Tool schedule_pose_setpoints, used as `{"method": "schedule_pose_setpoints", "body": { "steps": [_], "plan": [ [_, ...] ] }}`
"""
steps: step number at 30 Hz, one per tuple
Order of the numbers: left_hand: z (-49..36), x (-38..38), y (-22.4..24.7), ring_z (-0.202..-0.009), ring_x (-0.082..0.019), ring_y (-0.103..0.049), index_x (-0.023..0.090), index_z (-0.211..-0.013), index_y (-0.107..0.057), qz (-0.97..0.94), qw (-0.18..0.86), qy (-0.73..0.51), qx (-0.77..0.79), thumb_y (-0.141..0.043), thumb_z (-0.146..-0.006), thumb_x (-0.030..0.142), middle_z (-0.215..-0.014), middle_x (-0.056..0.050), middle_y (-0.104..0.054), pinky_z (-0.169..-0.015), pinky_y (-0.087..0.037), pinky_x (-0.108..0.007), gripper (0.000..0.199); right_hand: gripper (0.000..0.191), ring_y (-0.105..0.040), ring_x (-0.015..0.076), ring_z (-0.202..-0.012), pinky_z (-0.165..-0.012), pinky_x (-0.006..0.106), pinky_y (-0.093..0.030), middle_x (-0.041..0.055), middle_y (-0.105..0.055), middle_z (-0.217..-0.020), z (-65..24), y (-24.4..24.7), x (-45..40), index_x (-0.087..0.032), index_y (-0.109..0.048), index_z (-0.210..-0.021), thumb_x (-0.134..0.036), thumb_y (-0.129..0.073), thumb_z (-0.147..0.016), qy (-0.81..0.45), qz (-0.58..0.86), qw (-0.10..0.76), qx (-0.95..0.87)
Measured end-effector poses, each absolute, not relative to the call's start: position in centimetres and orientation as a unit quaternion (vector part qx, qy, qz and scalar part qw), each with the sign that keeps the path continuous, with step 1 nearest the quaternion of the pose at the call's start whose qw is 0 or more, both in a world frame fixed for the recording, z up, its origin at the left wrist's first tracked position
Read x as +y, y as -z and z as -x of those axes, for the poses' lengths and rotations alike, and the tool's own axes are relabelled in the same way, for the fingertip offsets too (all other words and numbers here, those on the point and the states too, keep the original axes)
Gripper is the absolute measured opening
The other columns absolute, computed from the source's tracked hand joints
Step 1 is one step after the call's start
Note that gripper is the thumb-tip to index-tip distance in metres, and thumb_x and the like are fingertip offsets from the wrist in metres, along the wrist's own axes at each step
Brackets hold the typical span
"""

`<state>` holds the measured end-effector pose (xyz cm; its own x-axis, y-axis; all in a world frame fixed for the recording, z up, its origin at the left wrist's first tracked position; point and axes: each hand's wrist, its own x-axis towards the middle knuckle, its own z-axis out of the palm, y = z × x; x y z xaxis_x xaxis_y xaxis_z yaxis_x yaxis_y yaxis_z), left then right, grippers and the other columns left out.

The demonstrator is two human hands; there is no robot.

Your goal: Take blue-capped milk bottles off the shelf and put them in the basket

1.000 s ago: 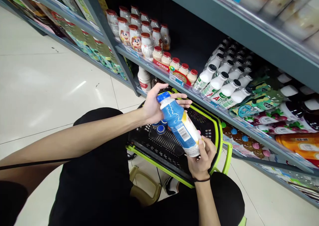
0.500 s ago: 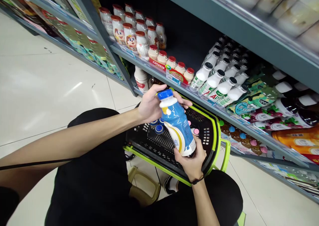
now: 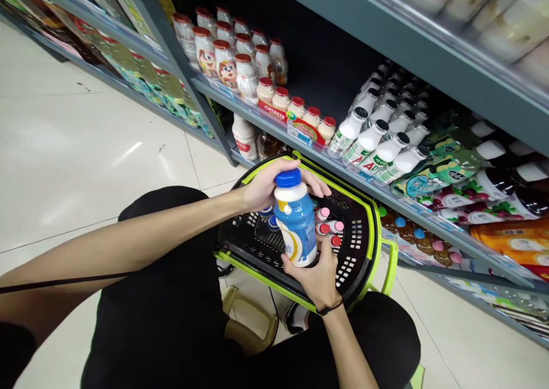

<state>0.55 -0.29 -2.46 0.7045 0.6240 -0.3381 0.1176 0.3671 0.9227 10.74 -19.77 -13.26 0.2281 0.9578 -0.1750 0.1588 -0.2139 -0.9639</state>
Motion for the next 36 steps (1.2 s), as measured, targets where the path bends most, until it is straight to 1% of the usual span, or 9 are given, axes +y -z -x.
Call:
{"method": "schedule_pose_setpoints", "body": {
  "steps": [3,6,8,10,14,20,25,30,36],
  "plan": [
    [0.3,1.1,2.9,-0.078,-0.022,-0.066,0.019,-0.072,-0.073,-0.697,0.604,-0.12,0.368,-0.041,-0.096,0.065,-0.076,-0.008,-0.072,-0.077,-0.049,-0.034,0.061,0.055,-0.071,0.0237,-0.068,-0.065,0.036,-0.058,0.0046,-0.074,-0.085,-10.7,13.4,-19.5,-0.024,-0.053,-0.102,-0.05,-0.085,-0.067,-0.464,0.65,0.425,-0.426],
    [1.1,2.3,3.7,-0.055,-0.014,-0.048,0.019,-0.059,-0.062,-0.817,0.454,-0.05,0.352,-0.055,-0.091,0.062,-0.057,0.0,-0.055,-0.059,-0.038,-0.03,0.054,0.052,-0.072,0.0244,-0.069,-0.063,0.034,-0.056,0.0047,-0.074,-0.085,-10.8,14.2,-19.2,-0.024,-0.05,-0.101,-0.051,-0.082,-0.07,-0.489,0.67,0.372,-0.417],
    [1.3,2.5,4.6,-0.049,-0.011,-0.039,0.018,-0.056,-0.057,-0.84,0.43,0.012,0.33,-0.062,-0.088,0.06,-0.053,0.002,-0.047,-0.052,-0.031,-0.029,0.053,0.053,-0.073,0.0265,-0.07,-0.061,0.034,-0.053,0.0054,-0.074,-0.084,-10.8,15.3,-18.9,-0.022,-0.049,-0.105,-0.051,-0.08,-0.072,-0.495,0.682,0.329,-0.426],
    [1.2,2.2,5.6,-0.048,-0.01,-0.038,0.018,-0.055,-0.056,-0.841,0.436,0.065,0.313,-0.066,-0.084,0.058,-0.052,0.003,-0.045,-0.049,-0.029,-0.028,0.051,0.059,-0.074,0.0295,-0.073,-0.061,0.034,-0.052,0.0077,-0.074,-0.085,-10.6,16.5,-18.8,-0.019,-0.05,-0.114,-0.05,-0.079,-0.073,-0.494,0.687,0.278,-0.454],
    [0.7,0.9,7.8,-0.043,-0.01,-0.036,0.017,-0.051,-0.056,-0.868,0.396,0.134,0.267,-0.064,-0.085,0.059,-0.045,0.002,-0.046,-0.047,-0.027,-0.028,0.054,0.065,-0.075,0.0317,-0.094,-0.074,0.036,-0.054,0.0156,-0.076,-0.103,-9.9,18.4,-18.4,-0.011,-0.051,-0.13,-0.046,-0.076,-0.08,-0.496,0.676,0.13,-0.529],
    [0.6,-1.6,12.0,-0.047,-0.015,-0.053,0.014,-0.063,-0.07,-0.902,0.277,0.223,0.246,-0.058,-0.085,0.066,-0.057,-0.009,-0.066,-0.049,-0.034,-0.028,0.058,0.053,-0.073,0.0314,-0.107,-0.081,0.033,-0.053,0.0181,-0.076,-0.111,-10.6,19.3,-17.5,-0.011,-0.057,-0.13,-0.044,-0.068,-0.09,-0.521,0.659,0.015,-0.542],
    [2.0,-4.0,16.6,-0.062,-0.024,-0.069,0.01,-0.077,-0.077,-0.886,0.24,0.318,0.237,-0.064,-0.082,0.053,-0.073,-0.016,-0.075,-0.055,-0.043,-0.029,0.045,0.05,-0.068,0.0377,-0.119,-0.093,0.042,-0.051,0.0272,-0.07,-0.126,-11.6,19.0,-17.3,-0.006,-0.055,-0.135,-0.037,-0.062,-0.096,-0.534,0.63,-0.076,-0.56],
    [4.4,-5.0,19.9,-0.075,-0.026,-0.072,0.009,-0.085,-0.076,-0.861,0.223,0.399,0.222,-0.069,-0.083,0.047,-0.083,-0.016,-0.076,-0.064,-0.05,-0.031,0.038,0.042,-0.065,0.0368,-0.125,-0.099,0.044,-0.05,0.0255,-0.068,-0.132,-11.6,18.4,-17.8,-0.008,-0.065,-0.127,-0.035,-0.063,-0.096,-0.56,0.58,-0.139,-0.574],
    [6.6,-5.8,21.8,-0.083,-0.018,-0.069,0.012,-0.091,-0.07,-0.836,0.188,0.473,0.203,-0.069,-0.092,0.043,-0.09,-0.006,-0.072,-0.08,-0.057,-0.036,0.032,0.045,-0.064,0.0348,-0.127,-0.101,0.043,-0.049,0.0247,-0.067,-0.134,-11.9,17.8,-17.8,-0.007,-0.061,-0.133,-0.038,-0.053,-0.101,-0.56,0.571,-0.12,-0.588]
  ]
}}
